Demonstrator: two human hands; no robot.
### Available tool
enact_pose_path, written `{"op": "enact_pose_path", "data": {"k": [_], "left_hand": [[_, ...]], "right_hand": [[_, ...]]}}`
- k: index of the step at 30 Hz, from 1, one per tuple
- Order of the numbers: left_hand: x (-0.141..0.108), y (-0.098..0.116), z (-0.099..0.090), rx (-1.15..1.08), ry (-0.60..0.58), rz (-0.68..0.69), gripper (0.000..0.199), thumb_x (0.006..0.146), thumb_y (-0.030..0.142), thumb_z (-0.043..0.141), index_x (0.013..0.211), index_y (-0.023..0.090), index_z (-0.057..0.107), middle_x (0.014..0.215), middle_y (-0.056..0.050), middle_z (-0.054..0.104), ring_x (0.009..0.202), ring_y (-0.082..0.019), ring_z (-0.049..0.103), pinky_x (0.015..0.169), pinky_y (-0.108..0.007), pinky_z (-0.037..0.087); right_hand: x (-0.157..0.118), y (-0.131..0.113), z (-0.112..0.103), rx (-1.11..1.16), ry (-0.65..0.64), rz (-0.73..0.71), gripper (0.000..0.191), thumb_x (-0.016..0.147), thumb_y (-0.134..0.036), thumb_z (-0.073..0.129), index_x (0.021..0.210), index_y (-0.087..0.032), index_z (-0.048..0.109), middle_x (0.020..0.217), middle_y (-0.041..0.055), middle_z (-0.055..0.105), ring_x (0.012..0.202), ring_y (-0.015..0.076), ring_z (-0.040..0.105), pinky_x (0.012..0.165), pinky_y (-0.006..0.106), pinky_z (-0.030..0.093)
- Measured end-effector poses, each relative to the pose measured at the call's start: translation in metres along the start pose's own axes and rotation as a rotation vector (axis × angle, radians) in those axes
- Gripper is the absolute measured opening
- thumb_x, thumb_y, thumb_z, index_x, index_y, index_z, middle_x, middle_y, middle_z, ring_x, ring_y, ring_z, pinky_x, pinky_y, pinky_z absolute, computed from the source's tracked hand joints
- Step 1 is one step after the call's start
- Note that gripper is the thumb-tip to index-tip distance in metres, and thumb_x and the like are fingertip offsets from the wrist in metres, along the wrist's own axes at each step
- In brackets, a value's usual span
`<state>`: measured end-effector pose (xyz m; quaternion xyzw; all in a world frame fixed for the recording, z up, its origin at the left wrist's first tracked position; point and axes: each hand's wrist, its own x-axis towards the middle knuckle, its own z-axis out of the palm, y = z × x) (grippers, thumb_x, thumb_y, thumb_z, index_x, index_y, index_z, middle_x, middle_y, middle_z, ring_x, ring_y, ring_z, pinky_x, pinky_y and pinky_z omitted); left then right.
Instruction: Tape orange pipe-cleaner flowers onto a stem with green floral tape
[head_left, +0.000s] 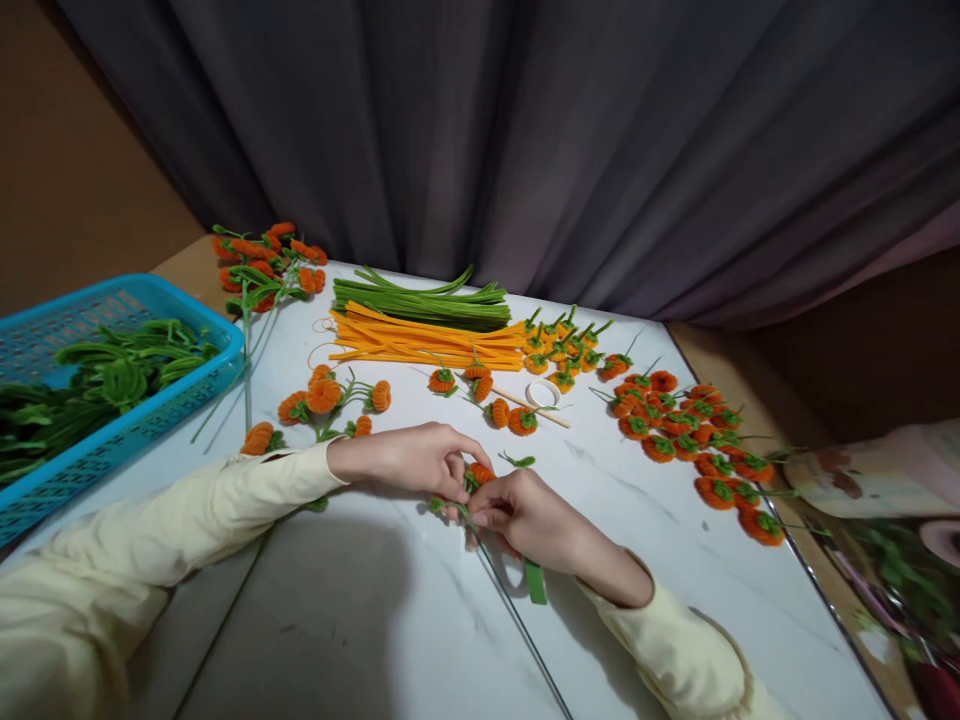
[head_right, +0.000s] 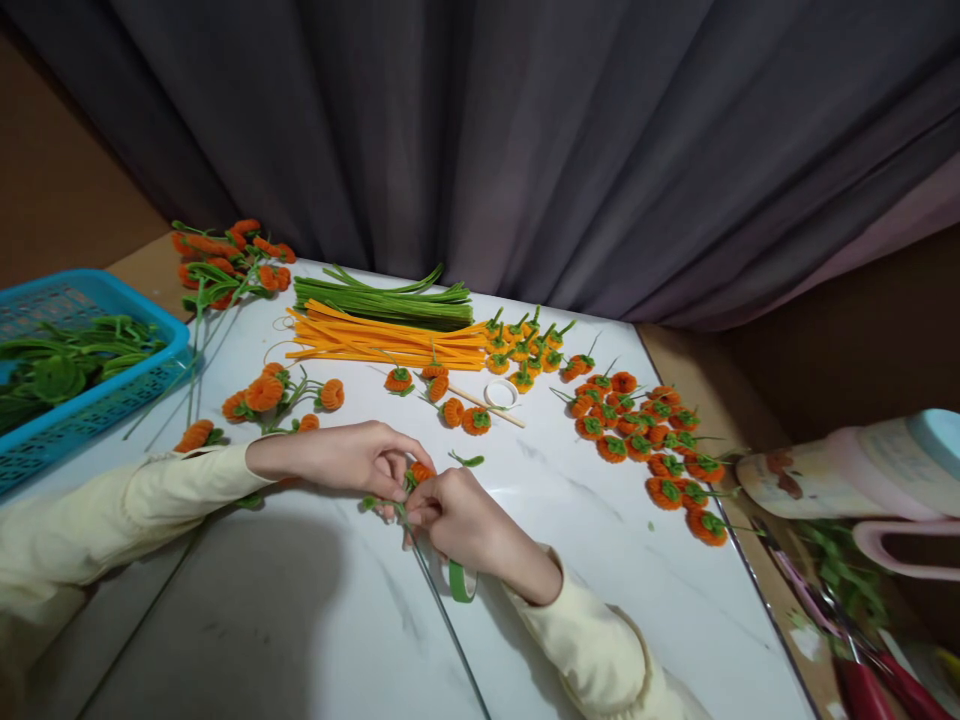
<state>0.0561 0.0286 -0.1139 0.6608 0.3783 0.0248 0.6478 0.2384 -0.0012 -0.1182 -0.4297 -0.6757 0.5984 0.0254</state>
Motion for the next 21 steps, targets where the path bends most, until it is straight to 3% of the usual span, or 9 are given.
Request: {"op": "enact_pose_path", "data": {"k": [8,15,21], "left_hand": [[0.006,-0.011,0.005,-0.196,0.001,0.016,0.036,0.074,0.016,0.062,0.110,0.014,0.056,0.059,0.001,0.065,0.051,-0.012,0.061,0.054,-0.022,0.047],[0.004,-0.007,-0.001,-0.153,0.000,0.025,0.040,0.075,0.022,0.063,0.114,0.016,0.059,0.063,0.001,0.066,0.055,-0.010,0.059,0.054,-0.018,0.045],[0.004,-0.003,0.001,-0.236,0.043,-0.016,0.032,0.078,0.035,0.062,0.103,0.016,0.063,0.073,-0.002,0.067,0.066,-0.012,0.062,0.061,-0.019,0.048]], "right_hand": [[-0.002,0.000,-0.002,-0.096,0.051,-0.098,0.020,0.070,-0.006,0.047,0.055,-0.014,0.059,0.046,-0.0029,0.051,0.042,0.0066,0.039,0.042,0.017,0.028],[-0.005,-0.004,-0.003,0.003,0.000,0.051,0.019,0.067,-0.004,0.041,0.054,-0.015,0.050,0.055,-0.0009,0.060,0.032,0.0046,0.037,0.034,0.017,0.028],[-0.005,-0.004,-0.001,0.007,-0.033,0.044,0.019,0.062,-0.003,0.039,0.051,-0.015,0.048,0.055,-0.0010,0.062,0.032,0.0037,0.038,0.036,0.016,0.029]]}}
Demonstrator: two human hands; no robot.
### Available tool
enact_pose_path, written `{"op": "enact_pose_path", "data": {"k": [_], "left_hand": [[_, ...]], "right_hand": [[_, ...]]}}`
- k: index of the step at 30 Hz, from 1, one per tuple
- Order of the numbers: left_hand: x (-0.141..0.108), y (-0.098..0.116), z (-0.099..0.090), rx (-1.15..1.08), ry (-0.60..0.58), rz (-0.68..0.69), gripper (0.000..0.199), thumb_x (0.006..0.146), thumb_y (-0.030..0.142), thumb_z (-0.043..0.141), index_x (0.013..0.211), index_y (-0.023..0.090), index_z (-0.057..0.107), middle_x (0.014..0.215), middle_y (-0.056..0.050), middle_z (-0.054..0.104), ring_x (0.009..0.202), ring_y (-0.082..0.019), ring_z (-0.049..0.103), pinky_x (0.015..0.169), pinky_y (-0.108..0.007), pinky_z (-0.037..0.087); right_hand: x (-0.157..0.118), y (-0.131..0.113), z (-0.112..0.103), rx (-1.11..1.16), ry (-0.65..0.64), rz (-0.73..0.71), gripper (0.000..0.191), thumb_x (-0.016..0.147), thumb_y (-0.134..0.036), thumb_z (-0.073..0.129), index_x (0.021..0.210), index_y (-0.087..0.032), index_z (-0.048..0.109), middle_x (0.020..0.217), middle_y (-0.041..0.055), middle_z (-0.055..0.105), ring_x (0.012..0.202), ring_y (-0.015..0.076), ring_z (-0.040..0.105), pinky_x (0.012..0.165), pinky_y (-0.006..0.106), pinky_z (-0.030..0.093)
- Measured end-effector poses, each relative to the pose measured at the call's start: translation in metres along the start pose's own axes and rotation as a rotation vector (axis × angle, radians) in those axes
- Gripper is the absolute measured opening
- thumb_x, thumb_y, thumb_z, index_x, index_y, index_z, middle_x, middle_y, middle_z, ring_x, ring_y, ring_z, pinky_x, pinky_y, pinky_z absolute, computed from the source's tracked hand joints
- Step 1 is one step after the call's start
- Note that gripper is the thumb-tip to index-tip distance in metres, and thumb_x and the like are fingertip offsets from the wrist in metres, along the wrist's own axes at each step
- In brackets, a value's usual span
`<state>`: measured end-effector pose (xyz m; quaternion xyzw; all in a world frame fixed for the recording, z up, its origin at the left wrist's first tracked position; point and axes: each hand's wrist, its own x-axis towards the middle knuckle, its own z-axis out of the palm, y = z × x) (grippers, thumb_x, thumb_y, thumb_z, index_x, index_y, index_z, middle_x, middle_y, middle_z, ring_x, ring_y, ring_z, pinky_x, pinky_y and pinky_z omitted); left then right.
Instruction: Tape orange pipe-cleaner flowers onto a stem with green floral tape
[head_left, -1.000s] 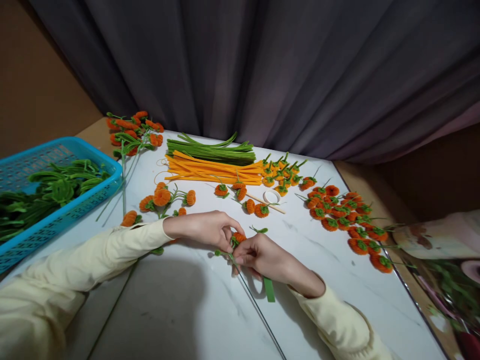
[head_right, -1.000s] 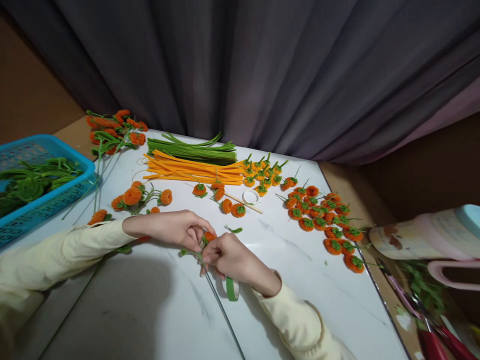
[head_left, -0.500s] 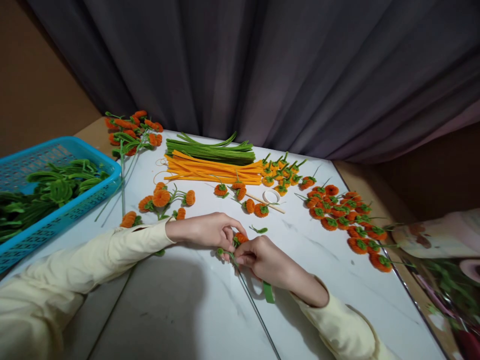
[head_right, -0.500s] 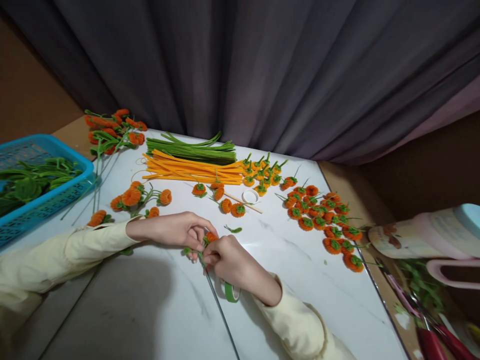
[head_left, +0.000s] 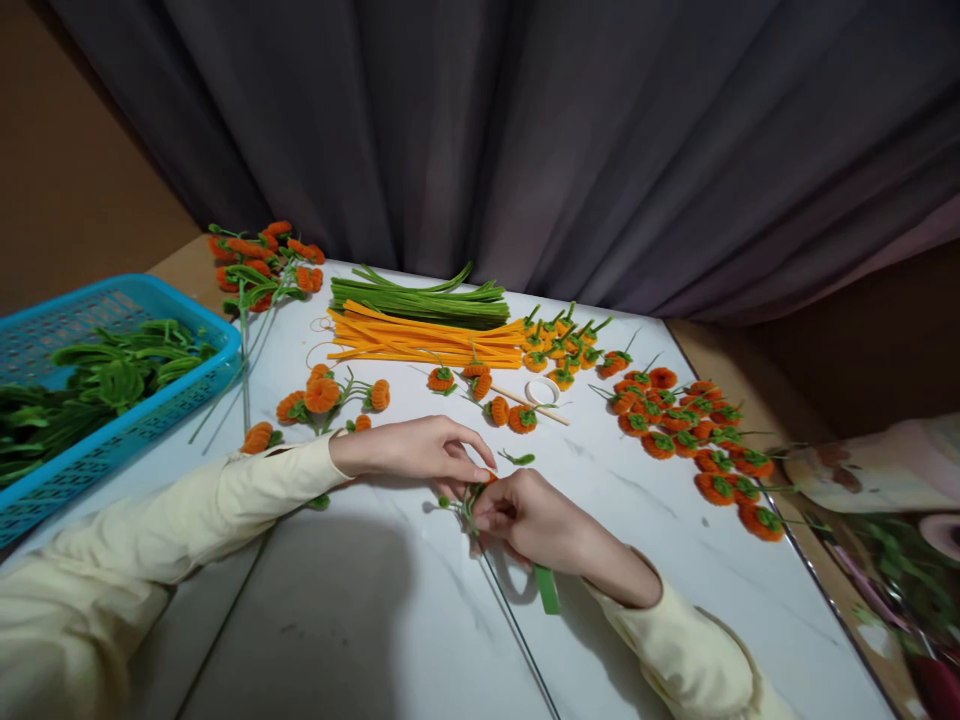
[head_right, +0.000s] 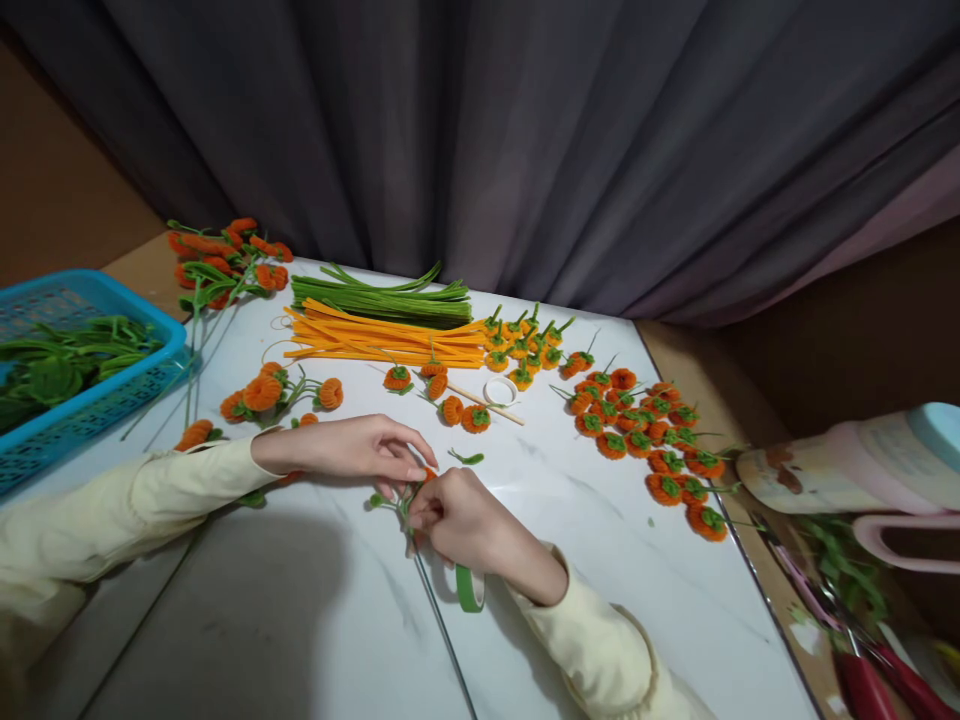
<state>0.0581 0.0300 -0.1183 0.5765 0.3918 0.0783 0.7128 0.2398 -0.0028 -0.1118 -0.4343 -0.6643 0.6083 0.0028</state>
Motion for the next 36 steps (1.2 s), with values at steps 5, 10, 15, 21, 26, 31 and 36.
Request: {"op": "enact_pose_path", "data": {"k": [5,10,15,21,26,31,36], "left_hand": [[0.002,-0.002,0.001,0.086,0.038,0.049,0.016,0.074,0.025,0.063,0.084,0.012,0.065,0.068,0.000,0.064,0.061,-0.009,0.057,0.057,-0.017,0.044],[-0.002,0.002,0.004,0.170,0.081,0.095,0.007,0.072,0.018,0.061,0.076,0.012,0.061,0.065,0.003,0.061,0.056,-0.006,0.049,0.052,-0.015,0.038],[-0.004,0.001,0.009,0.220,0.115,0.125,0.004,0.071,0.016,0.060,0.072,0.012,0.060,0.062,0.003,0.060,0.055,-0.006,0.047,0.051,-0.015,0.036],[0.001,-0.005,0.005,0.104,0.076,0.083,0.023,0.070,0.022,0.064,0.091,0.014,0.058,0.072,0.000,0.065,0.063,-0.011,0.058,0.055,-0.019,0.042],[0.001,-0.008,0.001,-0.010,0.052,-0.088,0.031,0.072,0.027,0.066,0.096,0.016,0.050,0.071,-0.001,0.067,0.062,-0.013,0.062,0.055,-0.022,0.045],[-0.001,-0.006,0.002,-0.039,-0.070,-0.201,0.034,0.069,0.043,0.070,0.077,0.011,0.061,0.067,-0.007,0.070,0.064,-0.015,0.066,0.061,-0.024,0.049],[-0.001,-0.005,0.001,-0.128,-0.155,-0.229,0.036,0.069,0.046,0.070,0.077,0.011,0.067,0.071,-0.009,0.072,0.064,-0.017,0.068,0.065,-0.027,0.053]], "right_hand": [[0.002,0.004,0.001,0.031,-0.010,0.000,0.018,0.065,-0.005,0.040,0.054,-0.014,0.051,0.057,0.0006,0.064,0.032,0.0038,0.036,0.036,0.017,0.029],[0.002,0.005,0.002,-0.003,-0.012,-0.023,0.021,0.068,-0.005,0.041,0.053,-0.014,0.052,0.059,0.0005,0.063,0.033,0.0039,0.037,0.036,0.017,0.029],[0.001,0.002,0.002,-0.034,0.007,-0.016,0.024,0.066,-0.001,0.041,0.054,-0.014,0.056,0.046,-0.0039,0.052,0.033,0.0045,0.036,0.036,0.016,0.029],[-0.001,0.002,-0.001,-0.034,-0.001,-0.018,0.022,0.061,0.001,0.037,0.050,-0.015,0.046,0.049,-0.0041,0.054,0.034,0.0038,0.037,0.037,0.016,0.029],[-0.001,0.006,-0.004,-0.010,-0.009,-0.083,0.019,0.059,0.000,0.036,0.049,-0.016,0.036,0.054,-0.0039,0.057,0.036,0.0030,0.037,0.038,0.015,0.028],[-0.002,0.003,-0.004,-0.017,0.020,-0.031,0.020,0.060,0.000,0.037,0.050,-0.016,0.039,0.046,-0.0056,0.047,0.034,0.0035,0.037,0.037,0.015,0.027],[-0.003,-0.001,-0.003,-0.037,0.029,-0.009,0.020,0.063,0.000,0.038,0.051,-0.015,0.044,0.049,-0.0048,0.049,0.035,0.0034,0.037,0.037,0.015,0.027]]}}
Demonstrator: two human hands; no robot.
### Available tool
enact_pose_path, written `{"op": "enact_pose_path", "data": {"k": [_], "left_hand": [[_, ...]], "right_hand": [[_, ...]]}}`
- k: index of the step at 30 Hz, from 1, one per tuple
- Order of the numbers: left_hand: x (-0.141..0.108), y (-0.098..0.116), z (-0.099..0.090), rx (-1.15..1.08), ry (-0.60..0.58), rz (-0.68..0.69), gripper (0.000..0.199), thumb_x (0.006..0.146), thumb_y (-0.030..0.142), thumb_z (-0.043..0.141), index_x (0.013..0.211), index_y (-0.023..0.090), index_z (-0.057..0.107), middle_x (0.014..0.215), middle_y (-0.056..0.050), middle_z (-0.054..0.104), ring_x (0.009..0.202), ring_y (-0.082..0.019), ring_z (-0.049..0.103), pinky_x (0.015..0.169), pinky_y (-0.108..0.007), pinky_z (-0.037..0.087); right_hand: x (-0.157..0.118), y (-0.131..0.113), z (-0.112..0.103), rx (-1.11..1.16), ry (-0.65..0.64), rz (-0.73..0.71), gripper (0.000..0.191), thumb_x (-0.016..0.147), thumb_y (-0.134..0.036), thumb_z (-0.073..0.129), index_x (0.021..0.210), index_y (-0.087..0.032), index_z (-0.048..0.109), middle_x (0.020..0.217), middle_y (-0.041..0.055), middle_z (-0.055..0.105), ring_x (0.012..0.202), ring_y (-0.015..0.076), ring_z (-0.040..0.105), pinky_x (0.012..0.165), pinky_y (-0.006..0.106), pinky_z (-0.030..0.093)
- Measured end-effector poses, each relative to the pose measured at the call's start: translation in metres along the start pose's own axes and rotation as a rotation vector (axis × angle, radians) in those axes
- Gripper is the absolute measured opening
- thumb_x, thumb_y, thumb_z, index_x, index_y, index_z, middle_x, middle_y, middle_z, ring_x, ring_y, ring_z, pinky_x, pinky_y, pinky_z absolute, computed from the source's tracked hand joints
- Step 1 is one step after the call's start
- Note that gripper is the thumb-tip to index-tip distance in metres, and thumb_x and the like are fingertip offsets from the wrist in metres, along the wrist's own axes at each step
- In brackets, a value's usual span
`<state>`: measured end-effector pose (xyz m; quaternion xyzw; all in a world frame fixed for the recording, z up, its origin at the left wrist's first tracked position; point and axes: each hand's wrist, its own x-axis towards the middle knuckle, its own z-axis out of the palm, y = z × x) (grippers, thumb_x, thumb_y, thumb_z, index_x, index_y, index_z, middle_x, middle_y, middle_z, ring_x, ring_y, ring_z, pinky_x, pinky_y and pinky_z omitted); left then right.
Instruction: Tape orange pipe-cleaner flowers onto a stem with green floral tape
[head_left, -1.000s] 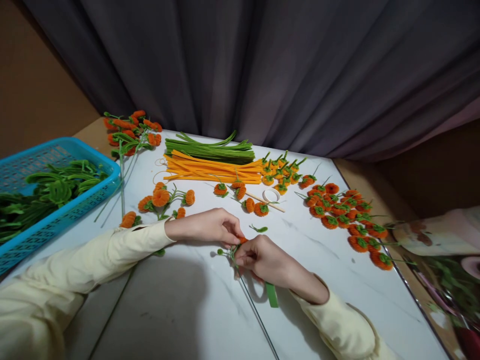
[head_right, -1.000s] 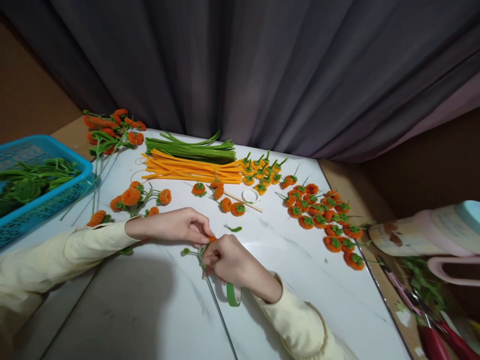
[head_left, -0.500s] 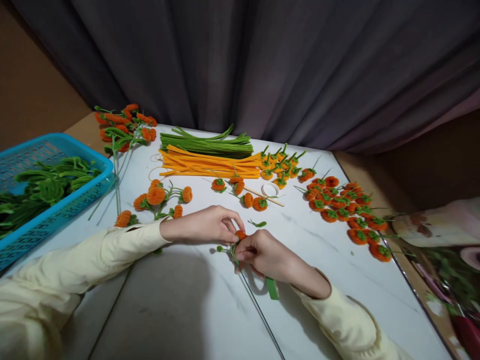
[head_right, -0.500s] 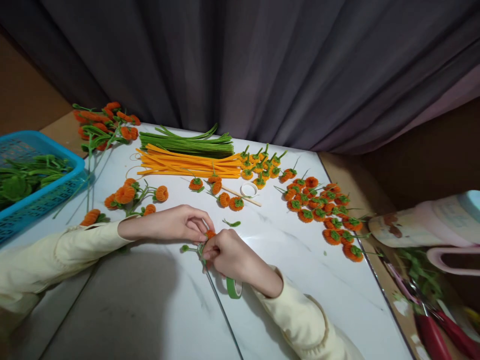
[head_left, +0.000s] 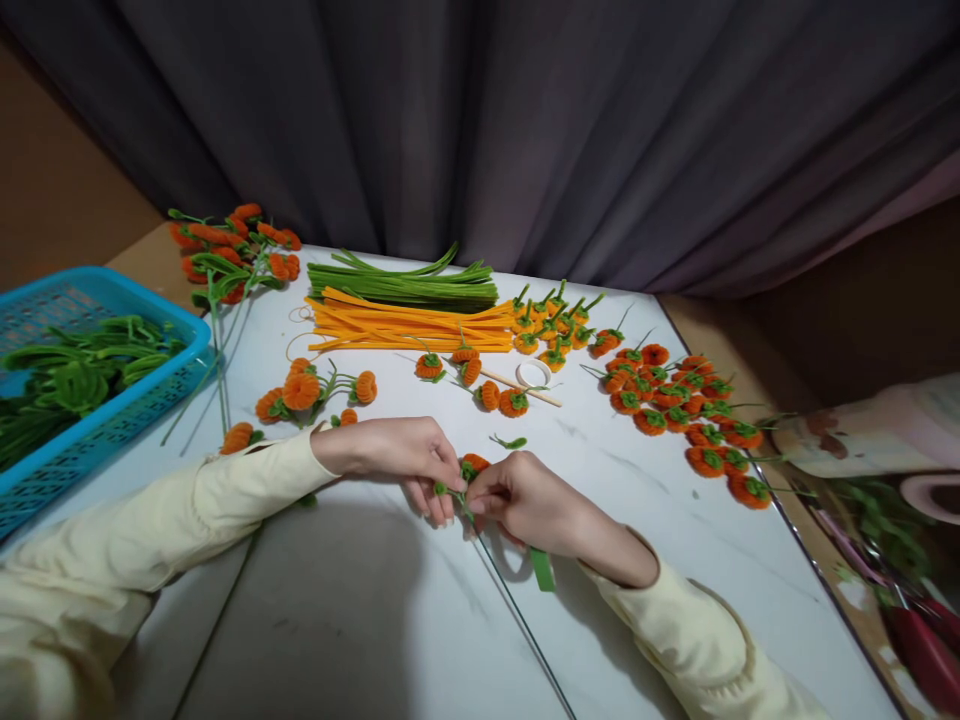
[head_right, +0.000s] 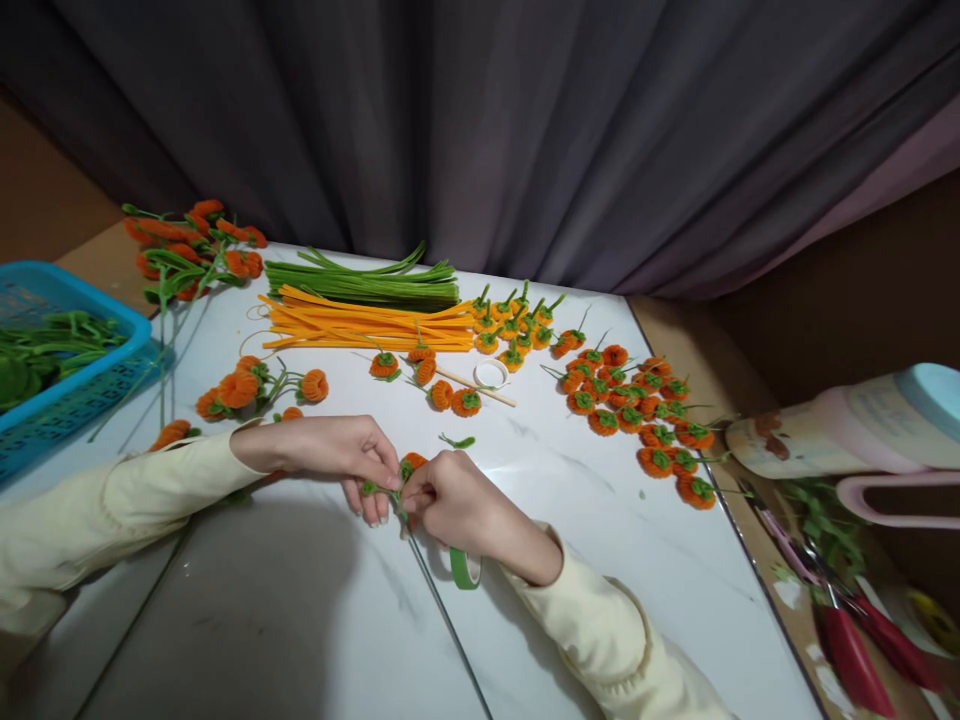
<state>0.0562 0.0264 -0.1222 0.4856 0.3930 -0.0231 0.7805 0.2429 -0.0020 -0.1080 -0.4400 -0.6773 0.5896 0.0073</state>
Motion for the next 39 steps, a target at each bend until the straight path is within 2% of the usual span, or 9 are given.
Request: {"op": "enact_pose_path", "data": {"k": [8,17,21,27,32,36,39], "left_hand": [[0.003,-0.002,-0.001,-0.072,-0.062,0.058,0.032,0.065,0.042,0.075,0.072,0.013,0.065,0.068,-0.009,0.073,0.064,-0.018,0.069,0.057,-0.024,0.051],[0.002,-0.004,-0.001,-0.092,-0.062,0.086,0.026,0.064,0.036,0.076,0.067,0.012,0.067,0.066,-0.009,0.073,0.063,-0.018,0.069,0.061,-0.024,0.051],[0.001,-0.003,0.001,-0.066,-0.074,0.086,0.024,0.065,0.035,0.075,0.065,0.012,0.066,0.064,-0.007,0.072,0.061,-0.017,0.069,0.057,-0.022,0.048],[0.002,-0.003,0.001,-0.033,-0.055,0.103,0.020,0.067,0.029,0.073,0.061,0.013,0.064,0.064,-0.006,0.072,0.060,-0.015,0.068,0.052,-0.019,0.044],[0.000,0.000,0.001,0.000,-0.086,0.102,0.024,0.068,0.034,0.073,0.064,0.012,0.065,0.064,-0.007,0.072,0.060,-0.015,0.068,0.054,-0.020,0.046],[-0.003,0.006,0.003,0.031,-0.083,0.068,0.032,0.075,0.044,0.066,0.074,0.012,0.070,0.068,-0.008,0.073,0.064,-0.015,0.068,0.058,-0.021,0.049],[-0.002,0.009,0.004,0.054,-0.043,0.056,0.039,0.075,0.049,0.063,0.072,0.011,0.069,0.065,-0.008,0.071,0.062,-0.016,0.067,0.057,-0.022,0.050]], "right_hand": [[-0.001,0.004,0.000,0.025,-0.007,-0.032,0.020,0.065,-0.002,0.041,0.058,-0.013,0.056,0.049,-0.0051,0.047,0.035,0.0033,0.038,0.037,0.014,0.029],[-0.003,0.001,-0.002,0.070,-0.050,-0.026,0.021,0.066,-0.002,0.042,0.058,-0.013,0.058,0.045,-0.0055,0.048,0.035,0.0038,0.037,0.035,0.013,0.030],[-0.003,0.000,-0.003,0.036,-0.065,-0.036,0.022,0.066,-0.001,0.043,0.060,-0.012,0.061,0.045,-0.0054,0.048,0.035,0.0040,0.038,0.036,0.014,0.030],[-0.006,-0.001,-0.001,-0.027,-0.008,-0.065,0.026,0.069,0.000,0.043,0.062,-0.011,0.065,0.044,-0.0057,0.046,0.038,0.0044,0.036,0.042,0.015,0.030],[-0.010,0.004,0.006,-0.068,0.055,-0.139,0.027,0.070,0.001,0.044,0.063,-0.011,0.067,0.058,-0.0015,0.058,0.053,0.0066,0.045,0.050,0.015,0.032],[-0.012,0.006,0.008,-0.042,0.034,-0.112,0.027,0.070,-0.001,0.043,0.061,-0.012,0.066,0.060,-0.0002,0.063,0.054,0.0086,0.049,0.051,0.016,0.035],[-0.013,0.006,0.009,-0.020,0.025,-0.074,0.024,0.068,-0.002,0.044,0.060,-0.013,0.064,0.057,-0.0007,0.062,0.052,0.0089,0.050,0.049,0.016,0.035]]}}
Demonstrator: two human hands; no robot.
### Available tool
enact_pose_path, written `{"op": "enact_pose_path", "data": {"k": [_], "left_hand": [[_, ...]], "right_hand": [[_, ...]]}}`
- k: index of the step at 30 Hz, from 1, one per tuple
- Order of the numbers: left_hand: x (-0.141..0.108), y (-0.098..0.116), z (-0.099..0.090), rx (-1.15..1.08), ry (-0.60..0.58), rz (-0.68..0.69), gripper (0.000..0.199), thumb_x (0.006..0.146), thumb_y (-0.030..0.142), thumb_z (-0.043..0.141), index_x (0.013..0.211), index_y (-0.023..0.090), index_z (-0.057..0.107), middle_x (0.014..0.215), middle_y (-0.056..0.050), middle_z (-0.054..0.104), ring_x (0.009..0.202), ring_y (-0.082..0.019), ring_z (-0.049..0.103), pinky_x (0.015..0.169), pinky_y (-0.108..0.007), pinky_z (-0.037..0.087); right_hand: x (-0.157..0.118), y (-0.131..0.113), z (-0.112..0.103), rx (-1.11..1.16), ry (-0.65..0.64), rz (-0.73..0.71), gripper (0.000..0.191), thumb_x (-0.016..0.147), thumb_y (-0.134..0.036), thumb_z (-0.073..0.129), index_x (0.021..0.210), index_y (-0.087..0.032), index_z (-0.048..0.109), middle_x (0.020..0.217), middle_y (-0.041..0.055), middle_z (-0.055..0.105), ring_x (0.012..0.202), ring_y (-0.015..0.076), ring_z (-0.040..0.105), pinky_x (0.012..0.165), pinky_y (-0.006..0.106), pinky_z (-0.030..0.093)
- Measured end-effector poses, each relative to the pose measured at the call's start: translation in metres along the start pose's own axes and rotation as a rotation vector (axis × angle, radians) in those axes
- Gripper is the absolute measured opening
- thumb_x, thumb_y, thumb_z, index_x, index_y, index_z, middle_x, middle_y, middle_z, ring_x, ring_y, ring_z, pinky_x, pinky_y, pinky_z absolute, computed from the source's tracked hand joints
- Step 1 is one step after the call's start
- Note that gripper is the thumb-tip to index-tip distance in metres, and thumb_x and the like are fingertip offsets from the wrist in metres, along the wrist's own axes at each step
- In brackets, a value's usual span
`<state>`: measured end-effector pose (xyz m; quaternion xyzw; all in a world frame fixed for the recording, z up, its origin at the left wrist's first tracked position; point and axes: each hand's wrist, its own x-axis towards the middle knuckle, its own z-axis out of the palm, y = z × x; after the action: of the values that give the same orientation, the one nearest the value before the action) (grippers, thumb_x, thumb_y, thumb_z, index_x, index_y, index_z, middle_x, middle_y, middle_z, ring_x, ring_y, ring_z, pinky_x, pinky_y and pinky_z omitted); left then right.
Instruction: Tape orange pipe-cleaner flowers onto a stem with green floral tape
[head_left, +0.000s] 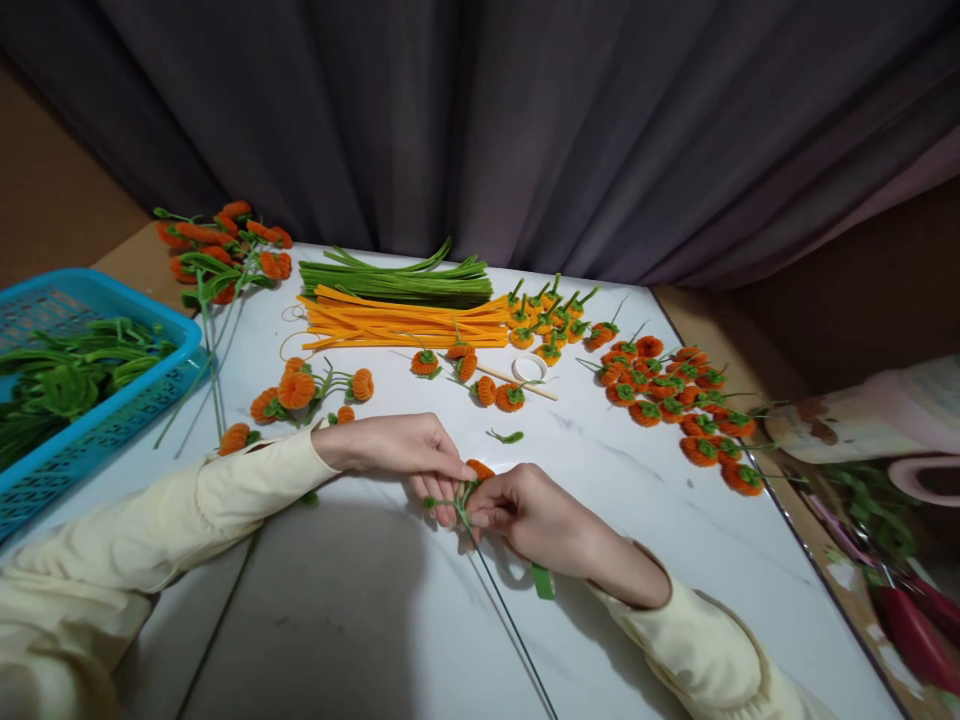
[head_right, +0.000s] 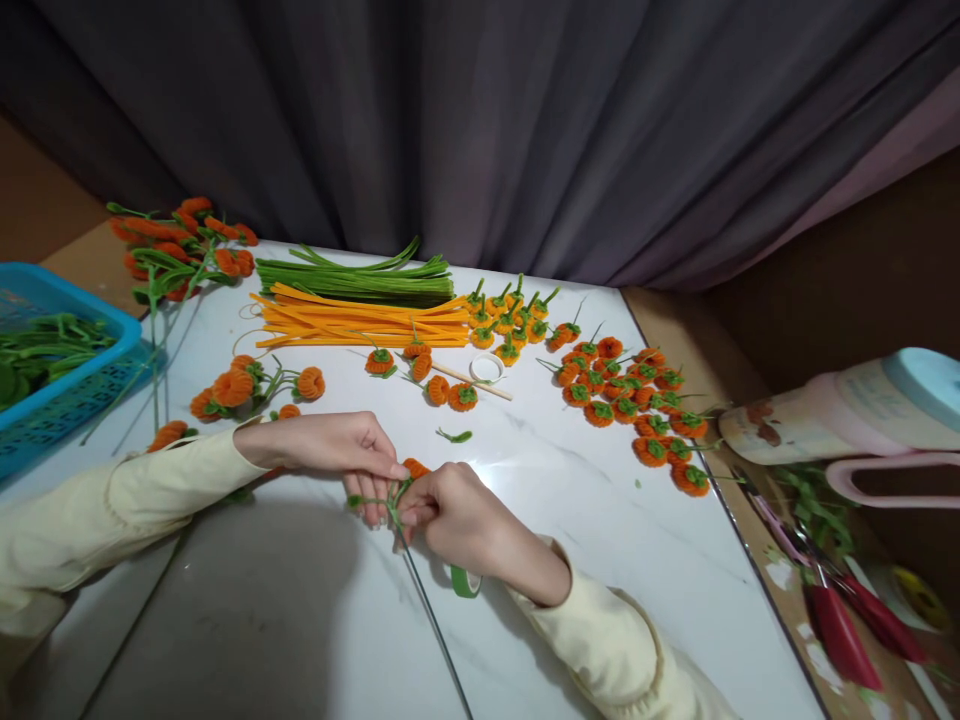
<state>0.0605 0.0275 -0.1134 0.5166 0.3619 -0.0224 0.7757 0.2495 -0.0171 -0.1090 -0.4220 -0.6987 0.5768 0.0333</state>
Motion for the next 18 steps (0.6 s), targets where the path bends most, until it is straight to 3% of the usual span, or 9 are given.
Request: {"op": "enact_pose_path", "data": {"k": [2,5,13,18], "left_hand": [[0.0029,-0.0001,0.0005,-0.001,0.062,0.005,0.038,0.073,0.049,0.065,0.072,0.011,0.066,0.063,-0.007,0.070,0.062,-0.016,0.067,0.058,-0.022,0.050],[0.0076,-0.0022,0.0020,-0.037,0.145,0.043,0.036,0.070,0.045,0.070,0.087,0.014,0.062,0.062,-0.002,0.069,0.063,-0.014,0.066,0.060,-0.023,0.050],[0.0015,-0.0009,0.0017,0.020,0.078,-0.075,0.053,0.069,0.043,0.070,0.110,0.016,0.050,0.066,-0.002,0.069,0.059,-0.017,0.067,0.061,-0.028,0.051],[0.0002,-0.0011,0.0018,-0.019,0.075,-0.013,0.042,0.060,0.031,0.077,0.092,0.015,0.054,0.066,-0.002,0.069,0.065,-0.018,0.067,0.062,-0.026,0.048]], "right_hand": [[0.0003,-0.0002,0.0014,0.016,-0.005,-0.005,0.024,0.066,-0.001,0.044,0.061,-0.012,0.064,0.058,-0.0003,0.063,0.053,0.0091,0.051,0.050,0.016,0.036],[0.0012,-0.0009,0.0040,0.012,-0.008,-0.020,0.026,0.063,0.002,0.041,0.060,-0.012,0.063,0.063,0.0010,0.066,0.057,0.0098,0.054,0.054,0.017,0.038],[0.0036,0.0045,0.0103,0.006,0.032,0.041,0.024,0.060,0.003,0.040,0.055,-0.013,0.056,0.059,-0.0005,0.064,0.055,0.0093,0.054,0.050,0.016,0.037],[0.0029,0.0050,0.0082,0.082,0.052,0.095,0.019,0.064,-0.001,0.043,0.058,-0.014,0.057,0.063,0.0002,0.066,0.046,0.0063,0.048,0.044,0.015,0.035]]}}
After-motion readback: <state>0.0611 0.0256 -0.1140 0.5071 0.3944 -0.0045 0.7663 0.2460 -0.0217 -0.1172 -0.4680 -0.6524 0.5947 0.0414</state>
